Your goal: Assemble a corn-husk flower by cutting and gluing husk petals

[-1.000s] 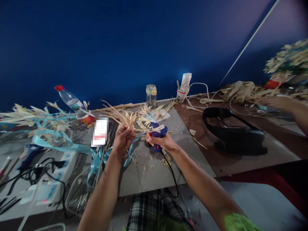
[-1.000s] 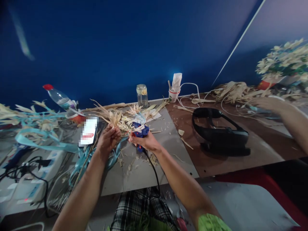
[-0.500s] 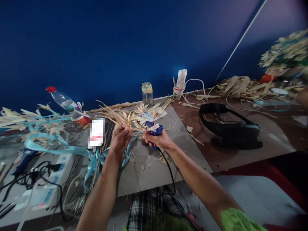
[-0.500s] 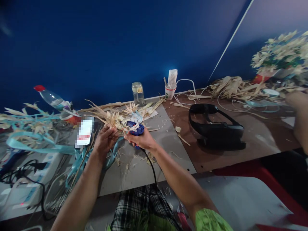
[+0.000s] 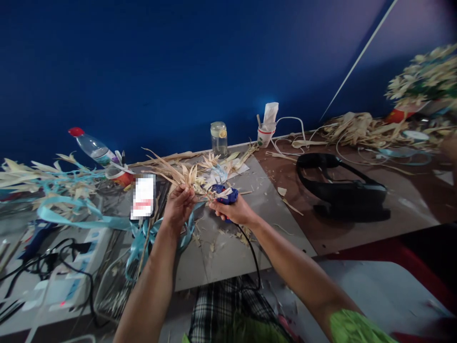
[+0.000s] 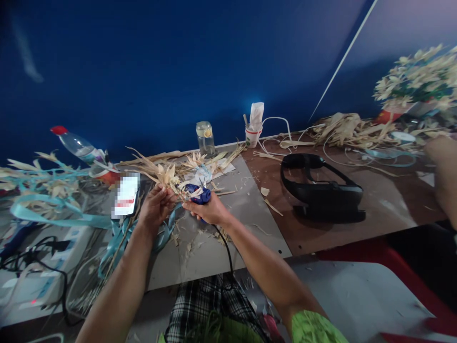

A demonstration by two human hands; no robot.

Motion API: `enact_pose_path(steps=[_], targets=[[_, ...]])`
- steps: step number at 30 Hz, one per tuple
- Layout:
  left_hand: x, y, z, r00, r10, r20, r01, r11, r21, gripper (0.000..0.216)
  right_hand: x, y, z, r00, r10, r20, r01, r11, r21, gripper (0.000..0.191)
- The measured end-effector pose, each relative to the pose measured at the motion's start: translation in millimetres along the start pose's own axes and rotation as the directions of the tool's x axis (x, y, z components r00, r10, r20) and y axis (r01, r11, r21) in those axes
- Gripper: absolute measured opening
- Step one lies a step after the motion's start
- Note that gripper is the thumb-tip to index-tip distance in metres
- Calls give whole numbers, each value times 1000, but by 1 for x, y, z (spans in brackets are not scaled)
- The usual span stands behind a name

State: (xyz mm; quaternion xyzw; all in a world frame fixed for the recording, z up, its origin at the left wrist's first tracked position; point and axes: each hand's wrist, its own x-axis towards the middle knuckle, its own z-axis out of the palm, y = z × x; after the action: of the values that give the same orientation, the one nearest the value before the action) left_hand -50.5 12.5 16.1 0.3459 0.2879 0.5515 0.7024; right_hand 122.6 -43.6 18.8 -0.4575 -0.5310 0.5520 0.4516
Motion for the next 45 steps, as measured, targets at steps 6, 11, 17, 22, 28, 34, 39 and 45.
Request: enact_pose_path(steps=[6, 11, 17, 22, 28, 34, 39, 45], targets=[[1, -1, -2, 1000, -11, -19, 11, 1000, 1, 23, 1, -4, 2, 999, 16, -33, -15, 999, 43, 30], [1, 1, 0, 1000, -4, -6, 4, 1000, -1, 22, 0, 0, 3, 1000, 18, -8, -18, 1000, -4, 28], [0, 2, 2, 1000, -5, -19, 5, 1000, 9, 25, 1, 2, 4, 999, 12, -34, -11, 1000, 27, 28], [-1, 3, 3, 1000, 1, -26, 0, 1000, 18, 26, 0, 0, 5, 1000, 17, -13, -17, 1000, 9, 26], [0, 2, 3, 1000, 0, -6, 0, 1000, -2, 25, 1, 4, 5, 1000, 0, -27, 0, 1000, -3, 26], [-1, 3, 4, 1000, 4, 20, -4, 1000, -6, 25, 1, 6, 6, 1000, -15, -17, 15, 1000, 1, 28], [1, 1, 1, 1000, -2, -2, 2, 1000, 5, 24, 1, 3, 4, 999, -12, -37, 12, 1000, 6, 28], [0, 1, 3, 1000, 8, 9, -8, 1000, -2, 26, 1, 7, 5, 1000, -12, -27, 12, 1000, -10, 29]])
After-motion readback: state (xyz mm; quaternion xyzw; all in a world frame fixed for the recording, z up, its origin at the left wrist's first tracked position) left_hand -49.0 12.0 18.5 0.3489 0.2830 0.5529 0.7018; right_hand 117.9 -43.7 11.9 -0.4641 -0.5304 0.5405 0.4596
